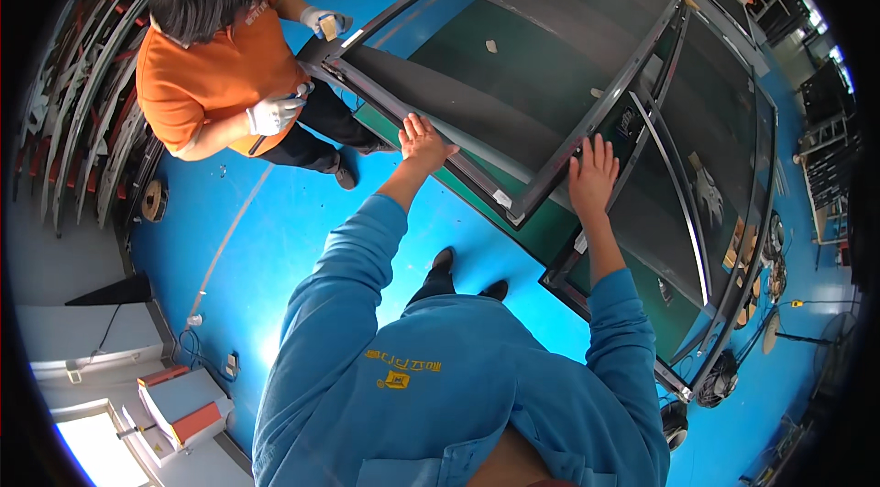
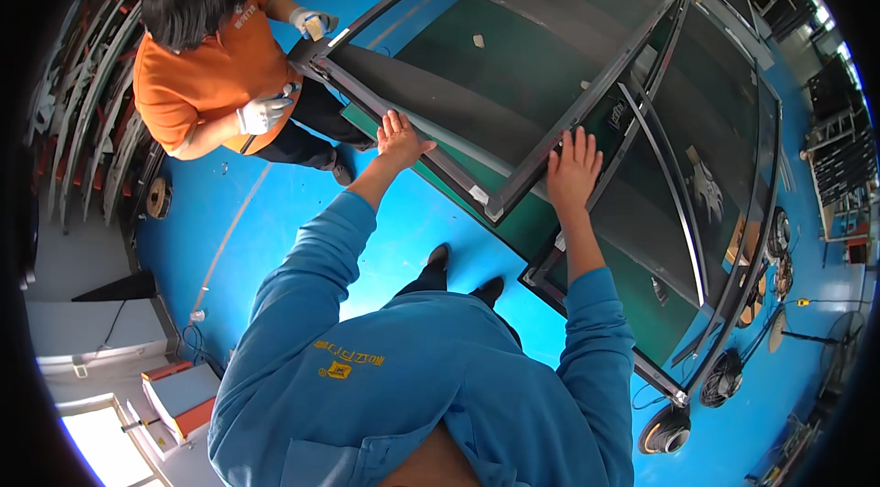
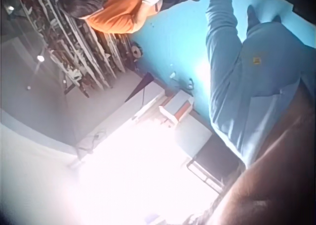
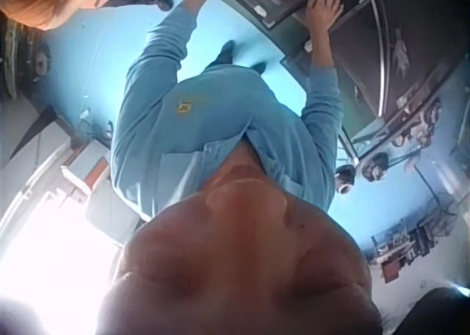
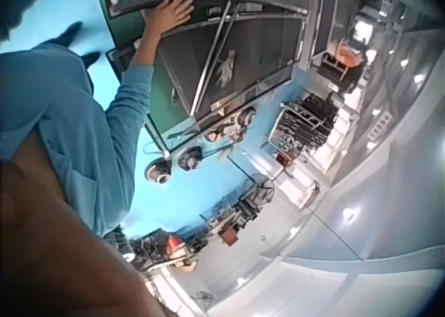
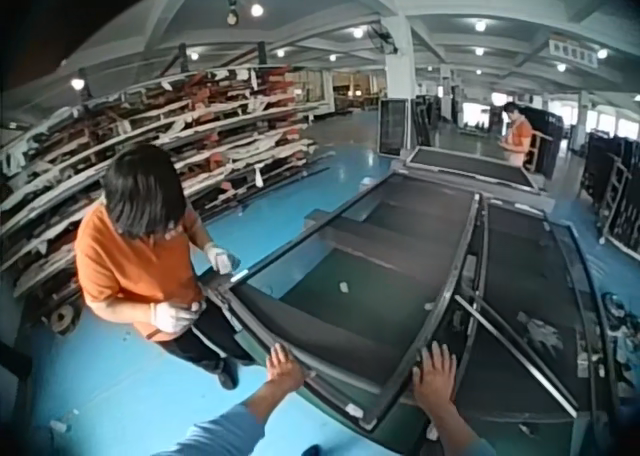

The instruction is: The person lifts and positions a window frame on the assembly table, then holds it steady by hand while a coworker hammers the frame corners.

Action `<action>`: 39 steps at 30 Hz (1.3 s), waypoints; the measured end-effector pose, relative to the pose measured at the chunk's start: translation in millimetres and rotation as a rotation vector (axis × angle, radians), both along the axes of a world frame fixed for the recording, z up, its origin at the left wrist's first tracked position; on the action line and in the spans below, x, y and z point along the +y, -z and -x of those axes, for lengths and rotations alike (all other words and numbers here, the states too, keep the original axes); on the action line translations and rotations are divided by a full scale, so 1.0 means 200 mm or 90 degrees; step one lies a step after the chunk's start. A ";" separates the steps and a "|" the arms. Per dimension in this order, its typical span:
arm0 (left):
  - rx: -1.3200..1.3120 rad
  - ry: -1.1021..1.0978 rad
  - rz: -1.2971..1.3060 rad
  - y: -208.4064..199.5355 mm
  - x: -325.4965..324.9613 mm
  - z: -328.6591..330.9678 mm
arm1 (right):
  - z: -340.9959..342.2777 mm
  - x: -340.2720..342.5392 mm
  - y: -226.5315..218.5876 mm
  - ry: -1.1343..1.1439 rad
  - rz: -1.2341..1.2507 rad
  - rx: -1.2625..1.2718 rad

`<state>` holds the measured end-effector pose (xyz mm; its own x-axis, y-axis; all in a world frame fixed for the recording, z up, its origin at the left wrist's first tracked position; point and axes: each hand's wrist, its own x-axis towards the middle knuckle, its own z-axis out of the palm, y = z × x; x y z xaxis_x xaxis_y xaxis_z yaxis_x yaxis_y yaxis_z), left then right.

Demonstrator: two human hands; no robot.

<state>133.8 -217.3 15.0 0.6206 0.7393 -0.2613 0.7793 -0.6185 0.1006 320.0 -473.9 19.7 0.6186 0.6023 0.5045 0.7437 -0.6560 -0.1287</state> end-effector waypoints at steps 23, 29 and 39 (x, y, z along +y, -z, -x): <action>0.102 -0.023 0.032 -0.10 -0.07 -0.08 | -0.10 -0.26 0.21 0.073 0.104 0.002; 0.108 -0.038 0.052 -0.13 -0.08 -0.09 | -0.09 -0.26 0.20 0.062 0.101 -0.001; 0.080 -0.064 0.055 -0.12 -0.06 -0.11 | -0.09 -0.25 0.17 0.061 0.084 -0.010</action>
